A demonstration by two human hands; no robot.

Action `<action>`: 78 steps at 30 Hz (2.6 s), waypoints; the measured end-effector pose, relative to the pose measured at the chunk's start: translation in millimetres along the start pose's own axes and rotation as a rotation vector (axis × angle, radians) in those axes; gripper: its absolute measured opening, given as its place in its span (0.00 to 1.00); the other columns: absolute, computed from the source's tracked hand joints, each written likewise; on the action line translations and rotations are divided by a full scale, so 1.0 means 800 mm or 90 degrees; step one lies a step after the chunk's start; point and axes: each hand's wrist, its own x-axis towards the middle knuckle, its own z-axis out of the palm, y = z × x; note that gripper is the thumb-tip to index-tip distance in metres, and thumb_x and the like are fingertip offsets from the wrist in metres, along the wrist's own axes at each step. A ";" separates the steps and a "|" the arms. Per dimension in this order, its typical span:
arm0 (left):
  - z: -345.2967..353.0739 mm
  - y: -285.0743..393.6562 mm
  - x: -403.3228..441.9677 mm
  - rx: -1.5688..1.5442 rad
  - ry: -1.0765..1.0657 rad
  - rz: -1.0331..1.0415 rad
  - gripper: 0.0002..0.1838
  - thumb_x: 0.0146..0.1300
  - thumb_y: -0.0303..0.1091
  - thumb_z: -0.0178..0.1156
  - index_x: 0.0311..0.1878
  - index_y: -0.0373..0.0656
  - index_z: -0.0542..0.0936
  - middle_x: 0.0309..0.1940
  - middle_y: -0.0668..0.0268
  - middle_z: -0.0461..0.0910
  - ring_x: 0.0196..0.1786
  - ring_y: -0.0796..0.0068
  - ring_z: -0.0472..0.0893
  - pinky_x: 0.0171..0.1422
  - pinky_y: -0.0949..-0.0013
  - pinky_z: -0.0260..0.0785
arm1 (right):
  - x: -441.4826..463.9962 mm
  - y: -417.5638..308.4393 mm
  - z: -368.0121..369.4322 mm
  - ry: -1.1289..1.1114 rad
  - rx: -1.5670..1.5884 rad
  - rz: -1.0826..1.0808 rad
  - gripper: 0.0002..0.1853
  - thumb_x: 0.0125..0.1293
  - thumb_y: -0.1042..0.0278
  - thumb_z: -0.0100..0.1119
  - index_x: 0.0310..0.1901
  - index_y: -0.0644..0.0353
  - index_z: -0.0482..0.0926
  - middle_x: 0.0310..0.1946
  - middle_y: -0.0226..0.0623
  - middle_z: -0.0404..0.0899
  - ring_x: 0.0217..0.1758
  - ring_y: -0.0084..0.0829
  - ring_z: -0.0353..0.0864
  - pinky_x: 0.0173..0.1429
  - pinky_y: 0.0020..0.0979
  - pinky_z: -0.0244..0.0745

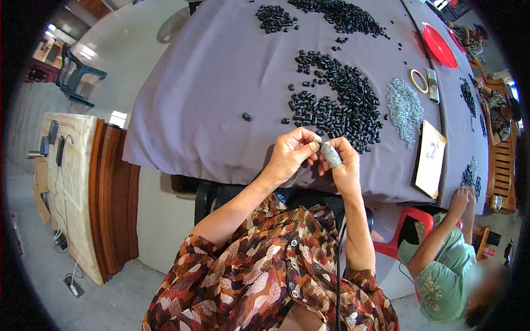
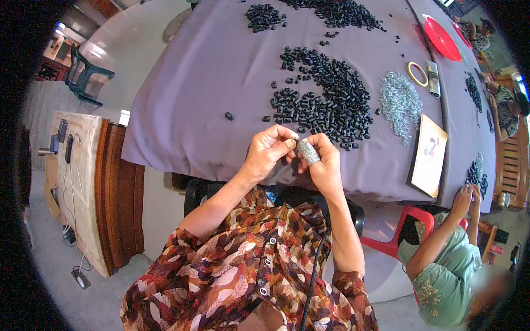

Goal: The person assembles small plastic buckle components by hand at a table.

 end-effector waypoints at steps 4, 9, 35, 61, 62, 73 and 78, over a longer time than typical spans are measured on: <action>-0.005 0.003 -0.001 0.014 -0.030 -0.014 0.03 0.62 0.25 0.56 0.39 0.39 0.76 0.28 0.71 0.77 0.26 0.86 0.74 0.30 0.82 0.67 | -0.001 0.006 -0.001 -0.011 0.097 0.016 0.03 0.63 0.76 0.51 0.32 0.64 0.70 0.21 0.30 0.73 0.20 0.16 0.70 0.24 0.22 0.71; -0.007 0.005 -0.002 0.053 -0.060 0.006 0.01 0.60 0.22 0.56 0.35 0.38 0.76 0.29 0.71 0.75 0.26 0.86 0.73 0.30 0.82 0.66 | 0.001 0.005 -0.008 -0.057 0.082 0.031 0.05 0.64 0.75 0.53 0.30 0.63 0.70 0.21 0.29 0.73 0.19 0.16 0.70 0.24 0.21 0.72; -0.007 0.011 -0.001 -0.050 -0.092 -0.049 0.12 0.61 0.23 0.55 0.47 0.42 0.69 0.34 0.69 0.76 0.29 0.85 0.73 0.30 0.82 0.66 | -0.007 0.007 -0.001 -0.103 0.062 -0.028 0.13 0.60 0.75 0.58 0.48 0.62 0.75 0.30 0.29 0.77 0.31 0.19 0.78 0.28 0.19 0.74; -0.006 0.015 0.004 -0.072 -0.100 -0.093 0.10 0.60 0.25 0.56 0.46 0.42 0.72 0.34 0.69 0.76 0.31 0.86 0.73 0.30 0.84 0.62 | -0.012 -0.009 0.001 -0.050 -0.219 -0.247 0.17 0.52 0.78 0.63 0.46 0.60 0.76 0.26 0.30 0.70 0.26 0.22 0.68 0.31 0.24 0.66; -0.003 0.017 0.001 -0.100 -0.074 -0.120 0.09 0.60 0.23 0.56 0.43 0.41 0.73 0.33 0.69 0.76 0.28 0.86 0.71 0.28 0.83 0.62 | -0.012 -0.010 -0.010 -0.060 -0.237 -0.203 0.18 0.52 0.76 0.65 0.47 0.60 0.75 0.26 0.30 0.71 0.26 0.20 0.68 0.31 0.23 0.66; -0.088 0.073 -0.013 0.387 0.190 0.128 0.03 0.57 0.26 0.60 0.33 0.38 0.80 0.26 0.76 0.76 0.27 0.88 0.71 0.33 0.80 0.66 | 0.052 -0.002 -0.164 0.334 -0.516 -0.183 0.12 0.55 0.79 0.58 0.42 0.62 0.78 0.33 0.42 0.79 0.34 0.35 0.79 0.41 0.33 0.73; -0.105 0.089 -0.013 0.681 0.257 0.241 0.03 0.54 0.24 0.60 0.32 0.38 0.79 0.26 0.67 0.74 0.28 0.79 0.74 0.33 0.75 0.66 | 0.074 0.010 -0.173 0.329 -0.687 -0.188 0.15 0.54 0.81 0.56 0.45 0.58 0.76 0.37 0.43 0.75 0.41 0.42 0.76 0.45 0.37 0.71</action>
